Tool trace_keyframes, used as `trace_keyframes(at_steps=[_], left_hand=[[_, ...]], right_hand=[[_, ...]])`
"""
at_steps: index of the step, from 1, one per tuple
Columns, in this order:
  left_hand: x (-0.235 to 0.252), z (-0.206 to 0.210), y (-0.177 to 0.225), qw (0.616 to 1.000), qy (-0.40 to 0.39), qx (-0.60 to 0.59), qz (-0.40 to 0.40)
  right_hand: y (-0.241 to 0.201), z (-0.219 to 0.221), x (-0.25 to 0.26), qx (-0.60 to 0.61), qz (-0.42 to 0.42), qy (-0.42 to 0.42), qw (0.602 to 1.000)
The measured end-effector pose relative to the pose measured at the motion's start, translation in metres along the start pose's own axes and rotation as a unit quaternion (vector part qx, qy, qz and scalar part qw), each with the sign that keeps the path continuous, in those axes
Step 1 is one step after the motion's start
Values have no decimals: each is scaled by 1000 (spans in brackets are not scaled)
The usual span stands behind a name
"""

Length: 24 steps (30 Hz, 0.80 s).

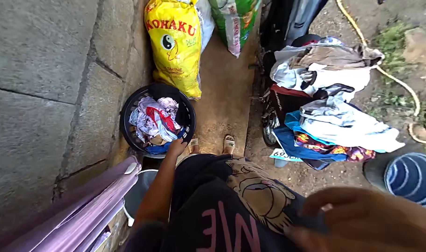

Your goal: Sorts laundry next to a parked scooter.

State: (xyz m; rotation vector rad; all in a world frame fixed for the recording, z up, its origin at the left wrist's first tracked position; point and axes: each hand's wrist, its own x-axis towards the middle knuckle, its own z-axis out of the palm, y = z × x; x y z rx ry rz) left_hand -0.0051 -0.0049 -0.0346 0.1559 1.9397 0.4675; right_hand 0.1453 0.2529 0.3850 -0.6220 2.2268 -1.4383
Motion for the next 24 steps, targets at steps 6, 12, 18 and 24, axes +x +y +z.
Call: trace_keyframes(at_steps=[6, 12, 18, 24], left_hand=[[47, -6, -23, 984, 90, -134, -71], [81, -12, -41, 976, 95, -149, -124], [25, -36, 8, 897, 127, -422, 19], [-87, -50, 79, 815, 99, -530, 212]], right_hand=[[80, 26, -30, -26, 113, 153, 981], [118, 53, -49, 115, 204, 226, 946], [160, 70, -39, 84, 274, 266, 920], [198, 84, 22, -54, 305, 187, 932]])
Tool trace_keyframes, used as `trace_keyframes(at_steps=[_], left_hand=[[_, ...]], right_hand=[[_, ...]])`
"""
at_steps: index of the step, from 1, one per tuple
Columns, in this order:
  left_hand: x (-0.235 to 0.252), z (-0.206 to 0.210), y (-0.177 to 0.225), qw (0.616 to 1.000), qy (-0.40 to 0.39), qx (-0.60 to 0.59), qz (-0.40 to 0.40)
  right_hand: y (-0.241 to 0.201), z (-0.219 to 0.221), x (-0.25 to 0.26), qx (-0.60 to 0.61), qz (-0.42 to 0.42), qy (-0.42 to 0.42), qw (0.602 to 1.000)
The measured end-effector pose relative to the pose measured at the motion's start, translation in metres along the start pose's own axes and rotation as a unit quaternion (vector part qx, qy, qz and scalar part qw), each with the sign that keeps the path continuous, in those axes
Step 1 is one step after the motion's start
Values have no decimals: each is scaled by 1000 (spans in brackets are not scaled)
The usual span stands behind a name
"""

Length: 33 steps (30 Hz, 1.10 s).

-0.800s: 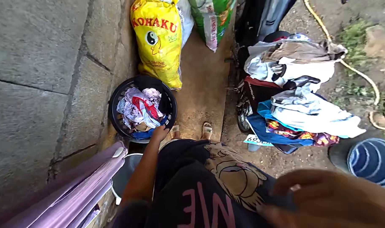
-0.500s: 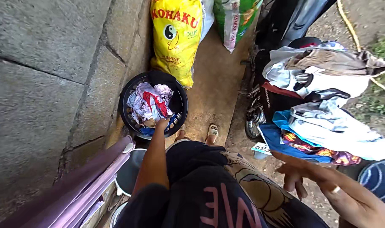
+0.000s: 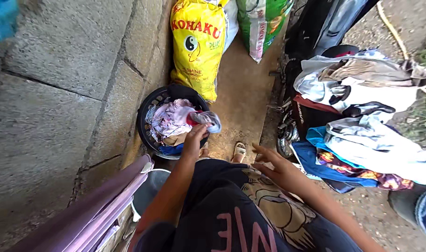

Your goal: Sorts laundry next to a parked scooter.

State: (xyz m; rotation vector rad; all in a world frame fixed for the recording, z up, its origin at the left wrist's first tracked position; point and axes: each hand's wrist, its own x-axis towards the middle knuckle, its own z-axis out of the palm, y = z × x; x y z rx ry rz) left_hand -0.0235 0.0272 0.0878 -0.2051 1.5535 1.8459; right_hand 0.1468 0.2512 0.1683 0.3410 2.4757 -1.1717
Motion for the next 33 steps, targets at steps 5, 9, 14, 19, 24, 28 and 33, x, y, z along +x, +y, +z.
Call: trace_keyframes(at_steps=[5, 9, 14, 19, 24, 28, 33], left_hand=[[-46, 42, 18, 984, -172, 44, 21], [-43, 38, 8, 972, -207, 106, 33], [-26, 18, 4, 979, -117, 168, -2], [-19, 20, 8, 976, -91, 194, -35], [-14, 40, 4, 967, -127, 213, -52], [-19, 54, 1, 959, -157, 231, -54], [-21, 54, -7, 954, -141, 255, -78]], right_hand=[[-9, 23, 40, -21, -70, 73, 995], [-8, -8, 44, 79, 52, 71, 993], [35, -54, 12, 246, 141, 159, 946], [70, -121, -22, 275, 151, 275, 909], [102, -242, -50, 227, 138, 474, 840], [133, -323, -70, 240, 183, 587, 751], [166, -277, -65, 186, 274, 460, 824]])
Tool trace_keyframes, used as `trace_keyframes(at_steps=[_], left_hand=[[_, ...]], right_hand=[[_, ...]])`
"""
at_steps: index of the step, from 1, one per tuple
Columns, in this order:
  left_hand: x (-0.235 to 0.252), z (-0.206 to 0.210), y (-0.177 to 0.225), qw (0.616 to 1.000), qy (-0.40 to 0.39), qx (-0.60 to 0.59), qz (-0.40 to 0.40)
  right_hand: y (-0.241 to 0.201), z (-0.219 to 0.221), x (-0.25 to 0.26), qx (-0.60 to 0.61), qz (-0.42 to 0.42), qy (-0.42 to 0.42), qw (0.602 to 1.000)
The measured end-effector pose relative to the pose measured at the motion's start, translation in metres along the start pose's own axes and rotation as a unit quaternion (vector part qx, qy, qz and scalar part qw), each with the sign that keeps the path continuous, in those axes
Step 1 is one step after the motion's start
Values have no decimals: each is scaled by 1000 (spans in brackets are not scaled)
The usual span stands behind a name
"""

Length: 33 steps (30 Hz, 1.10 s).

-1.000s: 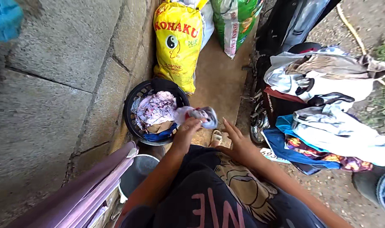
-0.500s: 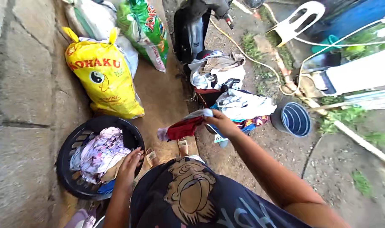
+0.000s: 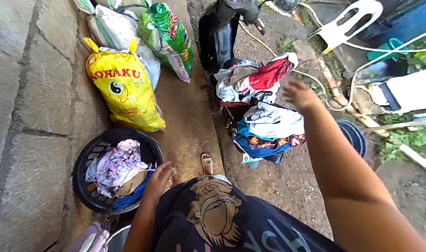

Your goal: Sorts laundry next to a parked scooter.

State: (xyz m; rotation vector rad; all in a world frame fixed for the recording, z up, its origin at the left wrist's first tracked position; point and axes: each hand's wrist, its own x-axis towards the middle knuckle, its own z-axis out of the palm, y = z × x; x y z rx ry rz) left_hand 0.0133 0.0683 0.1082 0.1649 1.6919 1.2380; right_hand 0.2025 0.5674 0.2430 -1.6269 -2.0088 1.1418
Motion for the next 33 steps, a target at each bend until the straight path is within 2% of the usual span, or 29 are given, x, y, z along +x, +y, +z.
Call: trace_keyframes(at_steps=[4, 7, 10, 12, 15, 17, 20, 22, 26, 30, 33], left_hand=[[6, -7, -18, 998, 19, 19, -53], [23, -17, -41, 994, 33, 26, -102], [52, -25, -70, 987, 64, -19, -145], [73, -31, -88, 984, 85, -31, -156], [105, -42, -111, 978, 119, -2, -172], [123, -51, -122, 972, 143, 61, -179], [139, -70, -131, 943, 160, 211, -200], [146, -82, -139, 922, 136, 299, -207], [150, -100, -150, 878, 36, 424, -217], [147, -111, -147, 859, 1, 470, -204], [137, -118, -139, 868, -46, 444, -215]], right_hand=[[88, 64, -37, -71, 84, -187, 976], [145, 106, -76, -161, 142, -319, 923], [196, 125, -110, -242, 165, -414, 862], [226, 128, -130, -296, 158, -433, 837], [236, 123, -154, -344, 158, -449, 810], [226, 122, -169, -352, 185, -440, 805], [236, 115, -181, -359, 203, -423, 807], [241, 114, -186, -371, 206, -425, 800], [246, 120, -195, -368, 192, -429, 802], [250, 136, -196, -355, 182, -439, 805], [235, 153, -195, -352, 175, -452, 800]])
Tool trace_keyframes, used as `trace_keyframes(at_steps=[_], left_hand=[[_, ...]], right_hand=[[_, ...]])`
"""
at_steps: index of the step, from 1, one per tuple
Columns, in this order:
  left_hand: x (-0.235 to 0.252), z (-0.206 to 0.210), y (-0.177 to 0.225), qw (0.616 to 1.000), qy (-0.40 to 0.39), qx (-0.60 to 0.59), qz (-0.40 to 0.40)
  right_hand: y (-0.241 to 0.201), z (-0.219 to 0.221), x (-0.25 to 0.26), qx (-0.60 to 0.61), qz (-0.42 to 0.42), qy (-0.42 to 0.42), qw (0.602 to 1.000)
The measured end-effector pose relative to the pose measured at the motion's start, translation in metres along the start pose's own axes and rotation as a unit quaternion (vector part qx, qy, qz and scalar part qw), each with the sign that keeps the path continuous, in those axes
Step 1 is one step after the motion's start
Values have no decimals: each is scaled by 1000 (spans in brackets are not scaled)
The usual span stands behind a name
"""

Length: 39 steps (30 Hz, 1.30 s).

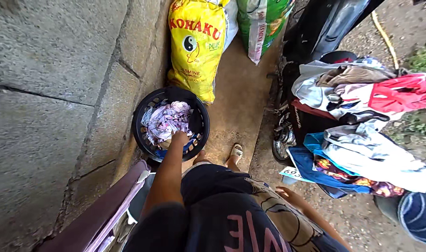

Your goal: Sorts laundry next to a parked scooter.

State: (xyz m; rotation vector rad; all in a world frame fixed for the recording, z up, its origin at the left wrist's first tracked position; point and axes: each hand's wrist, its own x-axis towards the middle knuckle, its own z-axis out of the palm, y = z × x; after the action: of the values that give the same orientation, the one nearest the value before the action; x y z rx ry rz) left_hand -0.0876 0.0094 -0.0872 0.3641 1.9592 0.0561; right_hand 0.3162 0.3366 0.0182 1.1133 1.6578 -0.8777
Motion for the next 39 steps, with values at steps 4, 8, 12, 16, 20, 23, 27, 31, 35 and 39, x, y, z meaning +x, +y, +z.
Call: trace_keyframes(at_steps=[4, 8, 12, 16, 20, 23, 27, 31, 35, 39], left_hand=[[-35, -3, -6, 978, -177, -84, 72], [-64, 2, -15, 947, -231, -180, 134], [-32, 8, -35, 978, -150, -95, 113], [-19, 11, -43, 996, -90, -27, -7], [-9, 19, -44, 993, 92, -62, -40], [14, 27, -42, 986, 149, -76, -11], [35, 29, -30, 996, 84, -26, -22], [32, 13, -25, 998, 4, -66, 2], [21, 4, -47, 933, 12, -357, 43], [-18, -3, -66, 724, 120, -678, -40]], right_hand=[[-25, -4, 1, -33, -8, -15, 999], [-30, -8, 7, -58, -18, -17, 998], [-39, -16, 3, -75, -8, -15, 997], [-42, -20, -1, -73, 2, -9, 997], [-45, -19, -4, -74, 2, -6, 997], [-47, -17, -7, -89, -8, -12, 996], [-50, -16, -11, -96, -4, -29, 995], [-46, -15, -12, -89, -1, -28, 996], [-38, -10, -3, -69, -17, -29, 997], [-31, -7, 10, -74, -31, -32, 996]])
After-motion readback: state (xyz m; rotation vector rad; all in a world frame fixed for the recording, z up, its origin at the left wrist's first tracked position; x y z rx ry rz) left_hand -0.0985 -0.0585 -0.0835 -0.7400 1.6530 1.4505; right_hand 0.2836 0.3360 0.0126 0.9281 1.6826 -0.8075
